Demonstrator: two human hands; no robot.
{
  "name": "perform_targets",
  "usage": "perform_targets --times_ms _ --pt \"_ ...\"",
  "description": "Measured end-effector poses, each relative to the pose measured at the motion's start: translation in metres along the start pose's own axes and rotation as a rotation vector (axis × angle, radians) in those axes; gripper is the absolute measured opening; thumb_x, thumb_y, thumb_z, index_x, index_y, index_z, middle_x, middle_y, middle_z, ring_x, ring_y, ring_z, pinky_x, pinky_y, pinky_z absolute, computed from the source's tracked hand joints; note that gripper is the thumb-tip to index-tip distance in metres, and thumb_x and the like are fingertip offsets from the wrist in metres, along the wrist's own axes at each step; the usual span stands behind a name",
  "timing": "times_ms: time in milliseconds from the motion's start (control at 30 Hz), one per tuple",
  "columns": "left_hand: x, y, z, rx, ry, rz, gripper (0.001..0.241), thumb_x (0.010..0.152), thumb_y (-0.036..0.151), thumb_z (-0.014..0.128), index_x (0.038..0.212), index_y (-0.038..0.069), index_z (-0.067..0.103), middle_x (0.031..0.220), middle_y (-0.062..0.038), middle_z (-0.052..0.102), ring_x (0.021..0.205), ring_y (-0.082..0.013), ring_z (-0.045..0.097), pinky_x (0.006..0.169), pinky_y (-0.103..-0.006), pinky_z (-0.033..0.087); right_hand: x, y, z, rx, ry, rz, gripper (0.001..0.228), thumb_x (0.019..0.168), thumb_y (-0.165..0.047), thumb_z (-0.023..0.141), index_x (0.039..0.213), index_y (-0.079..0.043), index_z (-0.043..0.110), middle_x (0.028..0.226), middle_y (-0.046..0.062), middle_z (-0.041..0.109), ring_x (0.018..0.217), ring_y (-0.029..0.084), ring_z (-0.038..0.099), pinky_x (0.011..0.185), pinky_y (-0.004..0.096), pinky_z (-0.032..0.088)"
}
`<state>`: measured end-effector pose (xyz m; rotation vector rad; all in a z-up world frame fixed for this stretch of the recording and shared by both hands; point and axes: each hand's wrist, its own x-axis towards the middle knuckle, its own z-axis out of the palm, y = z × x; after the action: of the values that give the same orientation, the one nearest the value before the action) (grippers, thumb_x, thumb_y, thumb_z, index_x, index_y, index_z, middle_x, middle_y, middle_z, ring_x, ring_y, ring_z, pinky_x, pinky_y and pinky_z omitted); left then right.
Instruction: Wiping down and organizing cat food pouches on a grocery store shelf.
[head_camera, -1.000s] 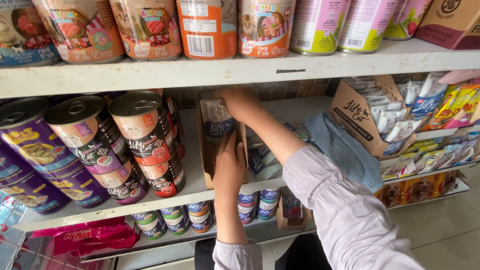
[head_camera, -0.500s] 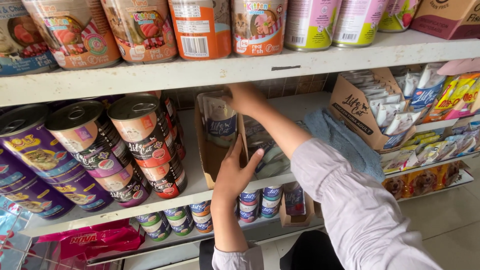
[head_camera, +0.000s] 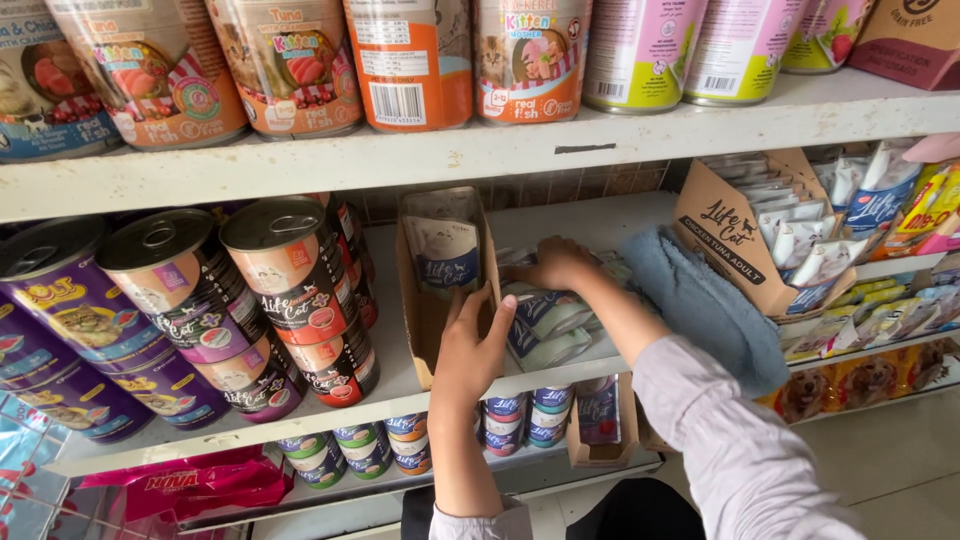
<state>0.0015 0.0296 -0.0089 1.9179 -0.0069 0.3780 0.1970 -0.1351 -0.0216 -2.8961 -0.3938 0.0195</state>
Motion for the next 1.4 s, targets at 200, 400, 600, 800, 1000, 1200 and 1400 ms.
perform_targets --times_ms 200,400,600,800,1000,1200,1400 --pt "0.0 -0.005 0.006 0.021 0.076 0.075 0.055 0.099 0.049 0.054 0.128 0.004 0.069 0.151 -0.031 0.046 0.148 -0.0428 0.036 0.113 -0.0423 0.038 -0.008 0.012 0.014 0.144 0.124 0.069 0.097 0.066 -0.077 0.077 0.124 0.001 0.068 0.129 0.023 0.068 0.119 0.038 0.064 0.1 0.048 0.051" --pt "0.007 -0.006 0.012 0.036 0.115 0.107 0.051 0.102 0.045 0.051 0.124 0.003 0.069 0.154 -0.031 0.042 0.142 -0.0414 0.045 0.112 -0.0411 0.039 0.001 0.023 0.024 0.886 0.303 -0.019 0.066 0.078 -0.033 0.084 0.128 -0.002 0.054 0.112 0.017 0.073 0.086 0.025 0.077 0.073 0.037 0.062" --pt "0.008 -0.005 0.017 0.017 0.117 0.002 0.041 0.109 0.037 0.041 0.126 0.002 0.056 0.125 -0.03 0.063 0.119 -0.0472 0.057 0.096 -0.0466 0.047 -0.013 0.022 0.018 1.183 0.501 -0.102 0.052 0.092 -0.009 0.074 0.132 -0.003 0.042 0.104 0.015 0.072 0.081 0.02 0.074 0.054 0.03 0.063" --pt "0.01 -0.008 0.018 0.055 0.148 0.056 0.033 0.102 0.032 0.048 0.111 0.005 0.065 0.105 -0.023 0.072 0.099 -0.0451 0.067 0.081 -0.0486 0.052 -0.031 0.013 0.015 0.934 0.735 -0.408 0.05 0.101 -0.006 0.067 0.137 -0.003 0.033 0.107 0.017 0.074 0.084 0.02 0.075 0.058 0.029 0.06" --pt "0.008 -0.013 0.022 0.078 0.151 0.089 0.033 0.098 0.023 0.044 0.118 0.004 0.062 0.119 -0.024 0.066 0.108 -0.0464 0.061 0.089 -0.0505 0.048 -0.038 -0.003 0.002 1.124 0.787 -0.369 0.047 0.098 -0.008 0.064 0.132 -0.005 0.032 0.111 0.018 0.068 0.09 0.023 0.075 0.062 0.032 0.061" --pt "-0.001 -0.01 0.025 0.112 0.208 0.089 0.035 0.094 0.02 0.043 0.114 0.001 0.065 0.114 -0.026 0.067 0.105 -0.0472 0.061 0.09 -0.0513 0.048 -0.061 -0.028 -0.013 1.943 0.735 -0.142 0.033 0.1 -0.01 0.067 0.121 -0.007 0.042 0.124 0.014 0.063 0.105 0.023 0.072 0.082 0.039 0.064" --pt "-0.009 -0.009 0.027 0.126 0.293 0.262 0.031 0.092 0.015 0.048 0.102 -0.006 0.068 0.102 -0.03 0.068 0.095 -0.0481 0.064 0.086 -0.0512 0.051 -0.068 -0.057 -0.035 1.672 0.581 -0.526 0.05 0.097 -0.01 0.071 0.133 -0.007 0.036 0.13 0.016 0.062 0.114 0.03 0.067 0.094 0.043 0.059"
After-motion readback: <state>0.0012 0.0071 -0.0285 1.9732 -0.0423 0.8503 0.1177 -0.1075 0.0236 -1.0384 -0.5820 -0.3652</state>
